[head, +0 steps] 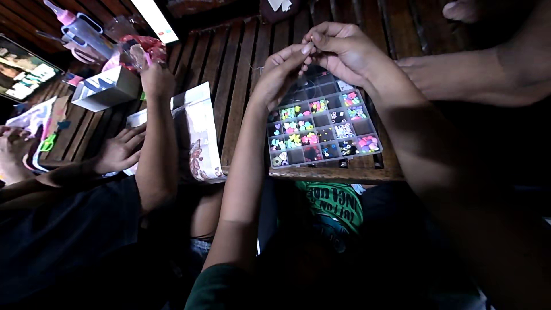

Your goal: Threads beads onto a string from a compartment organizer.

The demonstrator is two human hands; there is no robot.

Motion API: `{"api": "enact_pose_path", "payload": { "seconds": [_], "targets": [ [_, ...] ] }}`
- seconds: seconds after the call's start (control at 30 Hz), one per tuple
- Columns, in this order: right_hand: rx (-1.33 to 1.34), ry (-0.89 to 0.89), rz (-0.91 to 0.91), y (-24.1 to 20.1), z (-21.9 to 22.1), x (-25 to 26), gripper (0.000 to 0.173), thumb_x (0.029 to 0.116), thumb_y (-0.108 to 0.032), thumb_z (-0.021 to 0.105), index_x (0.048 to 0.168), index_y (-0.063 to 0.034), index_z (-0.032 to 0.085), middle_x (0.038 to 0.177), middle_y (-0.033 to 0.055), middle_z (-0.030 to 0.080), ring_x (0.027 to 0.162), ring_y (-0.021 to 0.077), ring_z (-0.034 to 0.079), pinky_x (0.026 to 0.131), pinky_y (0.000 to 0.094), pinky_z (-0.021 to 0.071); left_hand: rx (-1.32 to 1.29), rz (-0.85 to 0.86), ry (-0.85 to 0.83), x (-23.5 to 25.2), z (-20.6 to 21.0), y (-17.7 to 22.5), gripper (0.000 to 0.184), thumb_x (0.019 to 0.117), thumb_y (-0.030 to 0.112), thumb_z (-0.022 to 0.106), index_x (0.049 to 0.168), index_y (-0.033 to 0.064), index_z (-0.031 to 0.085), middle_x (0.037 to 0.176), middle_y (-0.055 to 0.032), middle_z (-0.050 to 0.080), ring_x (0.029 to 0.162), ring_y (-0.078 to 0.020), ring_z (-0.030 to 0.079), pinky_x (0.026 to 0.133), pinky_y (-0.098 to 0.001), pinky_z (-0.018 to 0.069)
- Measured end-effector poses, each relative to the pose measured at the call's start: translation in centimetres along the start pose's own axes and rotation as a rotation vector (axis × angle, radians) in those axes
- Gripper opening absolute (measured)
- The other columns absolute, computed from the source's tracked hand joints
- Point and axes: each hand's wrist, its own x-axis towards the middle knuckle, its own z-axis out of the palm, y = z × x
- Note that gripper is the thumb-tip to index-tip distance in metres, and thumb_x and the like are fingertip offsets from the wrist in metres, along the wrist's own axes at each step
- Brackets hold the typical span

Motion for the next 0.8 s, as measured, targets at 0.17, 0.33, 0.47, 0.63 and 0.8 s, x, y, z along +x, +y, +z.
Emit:
{"api": "enact_pose_path", "payload": {
  "seconds": [0.17,0.33,0.47,0.63,0.8],
  "targets": [
    [0.005,-0.003,0.004,0.00,-0.03,0.00,0.016,0.1069,-0.006,0.049,0.103,-0.0078,0.064,0.092,-0.0034,0.069,0.085,0.0051,0.069,0.084,0.0232,0.0590,0.006,-0.012,0.007,-0.03,0.07,0.14,0.020,0.1068,0.007,0.047,0.097,0.0080,0.065,0.080,0.0046,0.063,0.075,-0.0034,0.060,0.073,-0.0197,0.0529],
    [-0.010,-0.003,0.006,-0.01,0.02,-0.03,0.016,0.1070,-0.006,0.048,0.104,-0.0084,0.063,0.093,-0.0042,0.068,0.086,0.0045,0.068,0.085,0.0233,0.0586,0.024,-0.007,0.019,-0.09,0.15,0.13,0.019,0.1069,0.007,0.046,0.099,0.0069,0.064,0.081,0.0049,0.062,0.074,-0.0037,0.060,0.074,-0.0207,0.0528],
    [-0.019,0.000,0.009,-0.08,0.07,-0.07,0.015,0.1071,-0.006,0.048,0.105,-0.0081,0.063,0.093,-0.0041,0.068,0.086,0.0049,0.068,0.085,0.0238,0.0585,0.029,-0.011,0.025,-0.10,0.17,0.19,0.019,0.1070,0.007,0.046,0.101,0.0062,0.064,0.080,0.0047,0.062,0.074,-0.0036,0.060,0.073,-0.0206,0.0530],
    [-0.012,-0.003,0.008,-0.07,-0.01,-0.01,0.015,0.1070,-0.006,0.048,0.105,-0.0077,0.063,0.094,-0.0035,0.068,0.087,0.0053,0.068,0.086,0.0239,0.0582,0.024,-0.009,0.015,-0.06,0.12,0.17,0.019,0.1070,0.007,0.046,0.099,0.0066,0.064,0.080,0.0047,0.062,0.074,-0.0035,0.060,0.073,-0.0202,0.0530],
    [-0.017,-0.006,0.007,-0.11,-0.02,-0.07,0.014,0.1066,-0.006,0.050,0.105,-0.0079,0.064,0.093,-0.0039,0.069,0.086,0.0048,0.068,0.086,0.0234,0.0584,0.022,-0.010,0.011,0.02,0.09,0.17,0.020,0.1070,0.008,0.047,0.099,0.0075,0.064,0.080,0.0048,0.062,0.074,-0.0036,0.060,0.074,-0.0206,0.0533]
  ]
}}
